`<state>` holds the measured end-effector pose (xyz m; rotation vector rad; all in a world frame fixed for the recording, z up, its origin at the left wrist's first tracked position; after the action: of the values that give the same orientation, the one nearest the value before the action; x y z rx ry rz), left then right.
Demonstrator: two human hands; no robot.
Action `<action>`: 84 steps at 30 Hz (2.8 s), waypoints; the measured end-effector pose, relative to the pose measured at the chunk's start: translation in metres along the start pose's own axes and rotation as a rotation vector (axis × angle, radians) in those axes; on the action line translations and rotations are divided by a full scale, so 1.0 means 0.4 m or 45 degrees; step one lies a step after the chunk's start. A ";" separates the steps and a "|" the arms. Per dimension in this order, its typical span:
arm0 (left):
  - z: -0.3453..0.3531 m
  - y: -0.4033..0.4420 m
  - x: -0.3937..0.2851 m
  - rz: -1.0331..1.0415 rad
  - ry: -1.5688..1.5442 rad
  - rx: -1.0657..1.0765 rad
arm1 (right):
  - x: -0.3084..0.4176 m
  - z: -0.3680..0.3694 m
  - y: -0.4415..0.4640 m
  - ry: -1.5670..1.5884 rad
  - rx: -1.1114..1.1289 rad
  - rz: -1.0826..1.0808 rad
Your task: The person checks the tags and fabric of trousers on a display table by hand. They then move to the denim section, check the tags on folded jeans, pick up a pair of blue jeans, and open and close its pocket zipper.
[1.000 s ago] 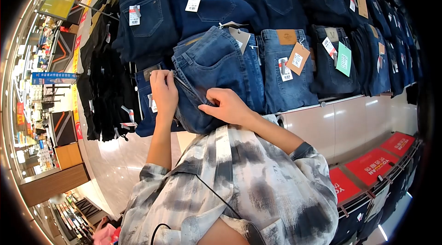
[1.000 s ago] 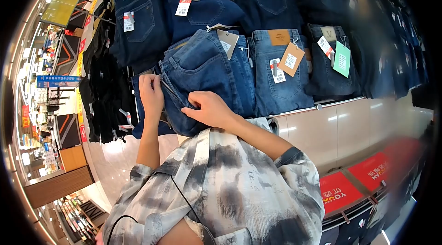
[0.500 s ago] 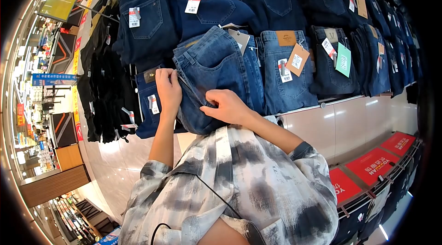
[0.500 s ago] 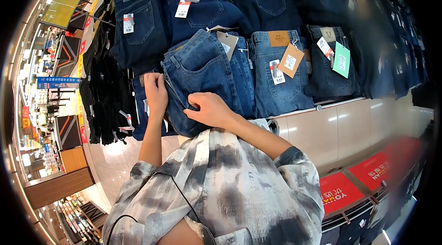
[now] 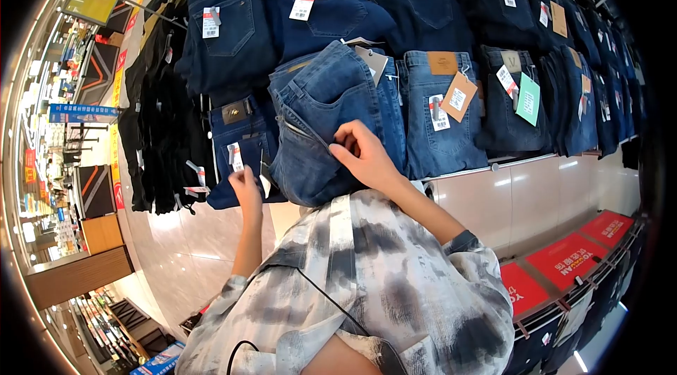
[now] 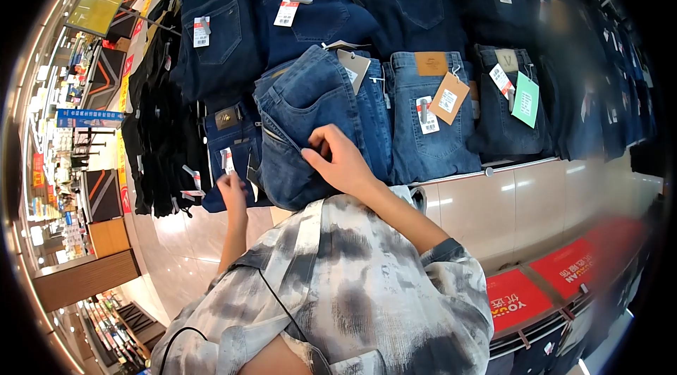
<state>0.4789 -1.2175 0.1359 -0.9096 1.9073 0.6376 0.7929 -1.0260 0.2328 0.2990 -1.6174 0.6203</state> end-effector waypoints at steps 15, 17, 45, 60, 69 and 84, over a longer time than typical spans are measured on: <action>0.102 -0.118 0.016 -0.718 -0.901 0.196 | 0.099 0.160 0.001 -0.790 0.138 -0.590; 0.099 -0.099 -0.003 -0.777 -1.044 0.033 | 0.098 0.160 0.004 -0.788 0.127 -0.583; 0.479 0.085 -0.556 1.234 0.619 0.728 | -0.246 -0.148 0.109 1.451 0.384 0.486; 0.186 -0.152 -0.323 0.164 0.008 0.369 | -0.092 -0.118 0.295 0.508 -0.081 0.406; 0.165 -0.153 -0.256 -0.072 -0.389 0.544 | -0.122 -0.198 0.268 -0.106 -0.675 0.070; 0.057 -0.182 -0.127 -0.048 -0.465 0.451 | -0.156 -0.176 0.302 -0.017 -0.433 0.122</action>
<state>0.5650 -1.2271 0.1656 -0.5580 1.6017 0.3926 0.7966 -0.8983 0.1481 -0.0248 -1.7248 0.4055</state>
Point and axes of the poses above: each hand's wrist, its own y-axis towards the middle knuckle, its own z-axis out of the palm, x = y × z, the point moved 6 cm from there along y, towards the middle knuckle, and after that the axes turned 14 degrees about z, right-handed, at the moved point
